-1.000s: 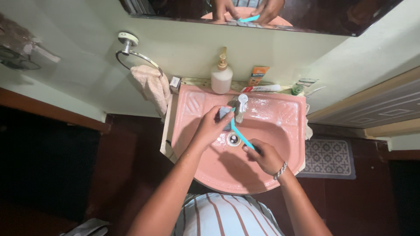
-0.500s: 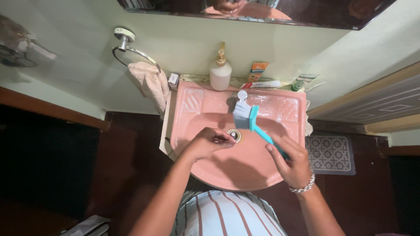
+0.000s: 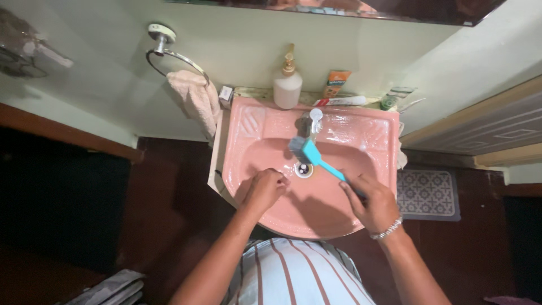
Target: The person scrubs a pink bathroom sink with a blue brush, rinses the brush under running water, and then washes their hands. Finally, they dry their hands with a white cloth.
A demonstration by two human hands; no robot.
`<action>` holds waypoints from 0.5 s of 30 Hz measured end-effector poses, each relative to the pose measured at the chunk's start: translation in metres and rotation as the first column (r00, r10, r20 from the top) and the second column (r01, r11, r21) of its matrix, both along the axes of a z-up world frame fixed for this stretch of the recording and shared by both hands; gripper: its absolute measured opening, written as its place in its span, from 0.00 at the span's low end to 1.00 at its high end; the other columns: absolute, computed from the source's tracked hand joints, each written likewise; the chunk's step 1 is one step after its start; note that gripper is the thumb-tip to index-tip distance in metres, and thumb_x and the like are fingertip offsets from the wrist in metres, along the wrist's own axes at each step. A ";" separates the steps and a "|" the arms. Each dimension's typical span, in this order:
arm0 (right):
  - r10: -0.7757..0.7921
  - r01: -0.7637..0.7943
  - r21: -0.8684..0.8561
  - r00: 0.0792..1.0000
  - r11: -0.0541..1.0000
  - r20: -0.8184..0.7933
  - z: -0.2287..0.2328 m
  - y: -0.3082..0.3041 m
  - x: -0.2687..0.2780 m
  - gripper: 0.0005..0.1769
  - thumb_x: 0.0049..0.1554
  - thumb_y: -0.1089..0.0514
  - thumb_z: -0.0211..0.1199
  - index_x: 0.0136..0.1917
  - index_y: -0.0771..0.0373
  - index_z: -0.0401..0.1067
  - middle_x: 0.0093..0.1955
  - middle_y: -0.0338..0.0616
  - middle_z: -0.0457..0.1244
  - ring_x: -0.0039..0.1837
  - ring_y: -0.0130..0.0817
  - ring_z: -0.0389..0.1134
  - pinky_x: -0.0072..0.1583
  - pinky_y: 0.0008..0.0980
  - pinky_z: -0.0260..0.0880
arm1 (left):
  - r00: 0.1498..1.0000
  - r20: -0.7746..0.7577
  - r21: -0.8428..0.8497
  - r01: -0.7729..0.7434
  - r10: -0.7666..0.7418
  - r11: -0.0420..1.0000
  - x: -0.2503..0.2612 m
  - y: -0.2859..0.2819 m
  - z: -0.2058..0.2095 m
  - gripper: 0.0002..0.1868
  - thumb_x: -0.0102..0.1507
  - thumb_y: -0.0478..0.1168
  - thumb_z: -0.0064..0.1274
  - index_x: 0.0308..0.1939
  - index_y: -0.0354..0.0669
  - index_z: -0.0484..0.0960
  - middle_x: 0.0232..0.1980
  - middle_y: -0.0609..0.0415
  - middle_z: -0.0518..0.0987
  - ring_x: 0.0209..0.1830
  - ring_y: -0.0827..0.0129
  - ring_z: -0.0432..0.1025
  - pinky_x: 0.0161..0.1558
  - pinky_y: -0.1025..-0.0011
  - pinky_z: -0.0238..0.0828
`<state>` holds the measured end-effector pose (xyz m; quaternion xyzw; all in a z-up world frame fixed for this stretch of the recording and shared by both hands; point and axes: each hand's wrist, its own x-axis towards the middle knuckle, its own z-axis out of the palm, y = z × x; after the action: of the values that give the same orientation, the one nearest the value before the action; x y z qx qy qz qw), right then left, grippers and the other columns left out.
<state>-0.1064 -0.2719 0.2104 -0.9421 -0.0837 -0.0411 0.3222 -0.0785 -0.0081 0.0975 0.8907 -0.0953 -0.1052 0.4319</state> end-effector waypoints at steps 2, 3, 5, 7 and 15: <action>0.020 -0.027 0.071 0.995 0.997 0.100 0.009 -0.002 -0.003 0.13 0.57 0.58 0.67 0.56 0.60 0.78 0.33 0.47 0.62 0.32 0.40 0.64 0.38 0.39 0.66 | 0.983 -0.164 -0.231 0.047 -0.086 0.972 0.010 0.001 0.007 0.08 0.56 0.35 0.66 0.38 0.42 0.87 0.40 0.47 0.86 0.43 0.58 0.83 0.47 0.67 0.78; 0.026 -0.042 0.104 0.989 0.994 0.148 0.008 -0.004 -0.005 0.14 0.57 0.59 0.67 0.57 0.61 0.77 0.33 0.47 0.61 0.32 0.38 0.63 0.38 0.38 0.65 | 0.955 -0.255 -0.346 0.052 -0.148 0.937 0.013 0.000 0.010 0.07 0.56 0.35 0.66 0.39 0.42 0.87 0.41 0.45 0.86 0.43 0.57 0.81 0.46 0.68 0.77; 0.005 -0.018 0.116 0.994 0.993 0.112 -0.010 -0.004 -0.011 0.14 0.58 0.57 0.66 0.57 0.60 0.77 0.34 0.48 0.62 0.32 0.41 0.64 0.38 0.41 0.65 | 0.866 -0.405 -0.559 0.020 -0.293 0.829 0.015 0.001 0.011 0.07 0.58 0.34 0.65 0.40 0.42 0.87 0.41 0.42 0.85 0.45 0.55 0.78 0.46 0.69 0.75; -0.005 0.005 -0.077 1.000 0.997 -0.005 -0.041 -0.002 -0.012 0.14 0.57 0.56 0.65 0.57 0.56 0.77 0.35 0.49 0.64 0.34 0.45 0.66 0.39 0.45 0.67 | 0.932 -0.326 -0.018 0.164 -0.161 0.986 0.016 -0.002 0.005 0.04 0.60 0.36 0.62 0.38 0.42 0.87 0.42 0.42 0.85 0.43 0.55 0.80 0.44 0.63 0.75; -0.149 0.100 -0.316 0.980 0.943 -0.134 -0.055 -0.006 -0.026 0.13 0.59 0.50 0.62 0.57 0.51 0.78 0.36 0.49 0.66 0.38 0.52 0.70 0.41 0.51 0.69 | 0.999 -0.012 0.286 -0.032 0.037 0.958 -0.011 0.001 -0.008 0.04 0.59 0.37 0.61 0.36 0.49 0.90 0.48 0.49 0.83 0.43 0.51 0.79 0.45 0.57 0.75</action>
<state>-0.1320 -0.2780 0.1554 -0.9845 -0.0035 0.0260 0.1736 -0.0891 -0.0074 0.0896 0.9444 -0.0598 -0.1179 0.3012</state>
